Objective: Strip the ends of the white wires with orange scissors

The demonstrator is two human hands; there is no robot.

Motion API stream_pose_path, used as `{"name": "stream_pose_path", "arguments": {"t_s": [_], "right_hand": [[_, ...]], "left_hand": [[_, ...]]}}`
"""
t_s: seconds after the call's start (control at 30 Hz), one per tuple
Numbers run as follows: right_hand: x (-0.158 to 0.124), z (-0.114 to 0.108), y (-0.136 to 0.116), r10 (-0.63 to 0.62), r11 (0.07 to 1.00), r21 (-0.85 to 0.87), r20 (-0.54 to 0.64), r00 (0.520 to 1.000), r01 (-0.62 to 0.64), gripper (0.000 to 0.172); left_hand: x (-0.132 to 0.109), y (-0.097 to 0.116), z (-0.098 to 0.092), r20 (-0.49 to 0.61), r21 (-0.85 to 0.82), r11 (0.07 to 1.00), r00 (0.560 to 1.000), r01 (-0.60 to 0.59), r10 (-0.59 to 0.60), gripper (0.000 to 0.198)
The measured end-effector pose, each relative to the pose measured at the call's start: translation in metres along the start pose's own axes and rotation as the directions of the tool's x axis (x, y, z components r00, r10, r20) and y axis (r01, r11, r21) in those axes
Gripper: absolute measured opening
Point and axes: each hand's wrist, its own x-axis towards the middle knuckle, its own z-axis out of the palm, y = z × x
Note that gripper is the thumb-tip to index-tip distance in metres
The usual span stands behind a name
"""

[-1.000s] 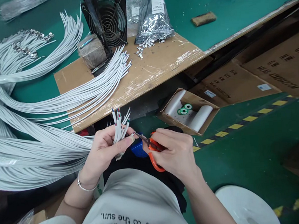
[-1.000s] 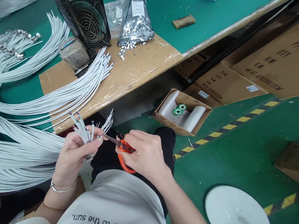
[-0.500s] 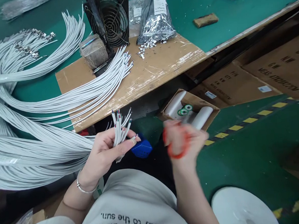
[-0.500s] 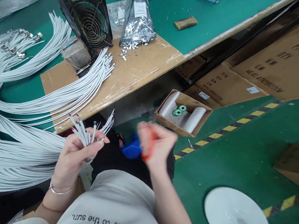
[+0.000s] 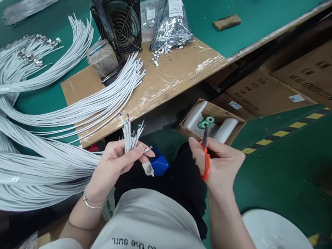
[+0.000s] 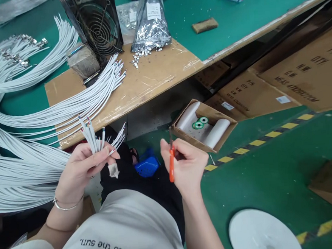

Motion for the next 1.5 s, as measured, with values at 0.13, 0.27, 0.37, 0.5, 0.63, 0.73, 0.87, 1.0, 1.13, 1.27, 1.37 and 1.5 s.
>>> {"name": "stream_pose_path", "arguments": {"t_s": [0.13,0.27,0.37,0.5,0.63,0.73,0.87,1.0,1.13,1.27,1.37,1.5], "right_hand": [[-0.003,0.006,-0.014,-0.225,0.974,-0.005,0.15,0.963,0.228,0.048],[-0.007,0.014,-0.029,-0.334,0.931,-0.052,0.275,0.901,0.361,0.043],[-0.008,0.019,-0.037,-0.395,0.898,-0.075,0.295,0.87,0.433,0.042],[-0.006,0.022,-0.04,-0.435,0.87,-0.105,0.296,0.851,0.482,0.042],[-0.005,0.022,-0.039,-0.448,0.858,-0.122,0.297,0.843,0.499,0.042],[-0.006,0.022,-0.039,-0.453,0.855,-0.122,0.302,0.839,0.505,0.042],[-0.006,0.022,-0.039,-0.45,0.855,-0.124,0.302,0.84,0.503,0.042],[-0.006,0.022,-0.039,-0.449,0.856,-0.126,0.302,0.841,0.502,0.041],[-0.005,0.021,-0.04,-0.453,0.854,-0.12,0.307,0.837,0.506,0.04],[-0.005,0.022,-0.039,-0.462,0.847,-0.128,0.301,0.834,0.516,0.04],[-0.005,0.022,-0.038,-0.459,0.849,-0.125,0.304,0.835,0.513,0.04],[-0.004,0.022,-0.037,-0.457,0.851,-0.116,0.315,0.832,0.512,0.041]], "left_hand": [[0.003,-0.001,-0.002,-0.047,-0.017,0.999,0.998,-0.05,0.049,0.023],[0.005,0.0,-0.001,-0.058,-0.006,0.997,0.995,-0.082,0.082,0.026],[0.005,0.001,-0.001,-0.046,-0.012,0.997,0.996,-0.078,0.078,0.027],[0.005,0.0,-0.001,-0.047,-0.037,0.997,0.996,-0.074,0.073,0.024],[0.004,-0.001,-0.001,-0.04,-0.037,0.996,0.996,-0.079,0.078,0.022],[0.003,0.0,-0.001,-0.032,-0.039,0.996,0.997,-0.078,0.077,0.022],[0.003,0.0,-0.002,-0.034,-0.041,0.996,0.997,-0.077,0.076,0.02],[0.002,0.0,-0.001,-0.041,-0.031,0.997,0.997,-0.071,0.07,0.021],[0.001,0.001,0.001,-0.061,-0.007,0.998,0.996,-0.058,0.058,0.024],[0.002,0.002,0.002,-0.083,0.021,0.999,0.996,-0.038,0.04,0.028],[0.002,0.002,0.002,-0.086,0.025,0.999,0.996,-0.034,0.036,0.029],[0.003,0.001,0.002,-0.064,0.005,0.999,0.997,-0.038,0.039,0.025]]}}
